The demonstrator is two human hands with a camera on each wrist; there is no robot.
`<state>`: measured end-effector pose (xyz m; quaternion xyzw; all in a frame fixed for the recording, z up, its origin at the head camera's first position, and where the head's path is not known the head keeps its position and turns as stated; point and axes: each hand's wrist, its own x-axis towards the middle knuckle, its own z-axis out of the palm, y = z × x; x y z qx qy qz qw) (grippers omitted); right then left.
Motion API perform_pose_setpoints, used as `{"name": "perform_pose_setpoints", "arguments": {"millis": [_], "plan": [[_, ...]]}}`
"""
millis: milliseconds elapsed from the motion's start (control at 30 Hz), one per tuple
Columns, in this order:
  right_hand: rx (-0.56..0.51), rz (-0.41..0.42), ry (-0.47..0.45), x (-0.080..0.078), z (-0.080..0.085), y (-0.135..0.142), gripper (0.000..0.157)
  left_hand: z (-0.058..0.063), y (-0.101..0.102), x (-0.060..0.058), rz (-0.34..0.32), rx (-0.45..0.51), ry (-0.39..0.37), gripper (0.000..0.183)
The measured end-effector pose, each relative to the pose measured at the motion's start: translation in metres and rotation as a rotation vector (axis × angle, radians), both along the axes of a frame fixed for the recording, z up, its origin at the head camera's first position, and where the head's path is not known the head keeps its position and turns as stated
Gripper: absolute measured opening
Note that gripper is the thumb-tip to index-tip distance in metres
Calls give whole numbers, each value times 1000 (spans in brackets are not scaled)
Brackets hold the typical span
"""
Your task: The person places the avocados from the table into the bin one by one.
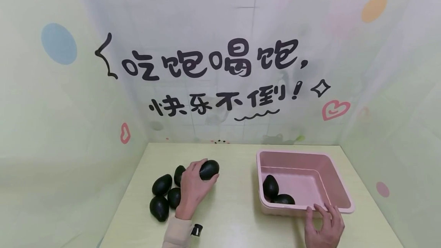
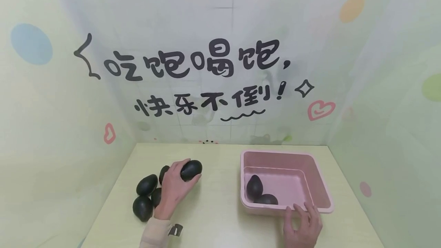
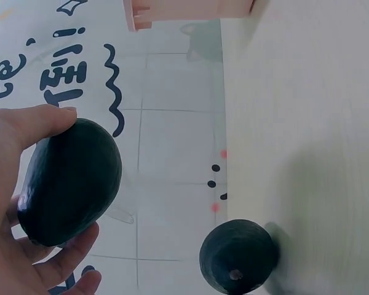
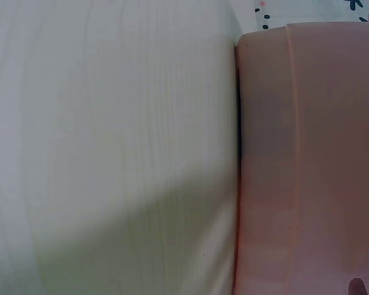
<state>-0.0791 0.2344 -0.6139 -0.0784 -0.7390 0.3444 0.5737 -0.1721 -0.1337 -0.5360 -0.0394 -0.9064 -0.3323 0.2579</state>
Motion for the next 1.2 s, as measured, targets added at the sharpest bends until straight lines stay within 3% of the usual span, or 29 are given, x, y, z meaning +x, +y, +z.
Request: {"name": "perform_pose_setpoints", "arguments": {"millis": [300, 700, 1200], "plan": [[3, -2, 4, 0, 2, -1, 61, 5, 6, -1, -6, -5, 60, 59], [13, -7, 26, -1, 4, -2, 60, 7, 10, -3, -17, -8, 82, 59], [6, -5, 37, -1, 5, -3, 58, 18, 30, -3, -67, -2, 17, 60]]}}
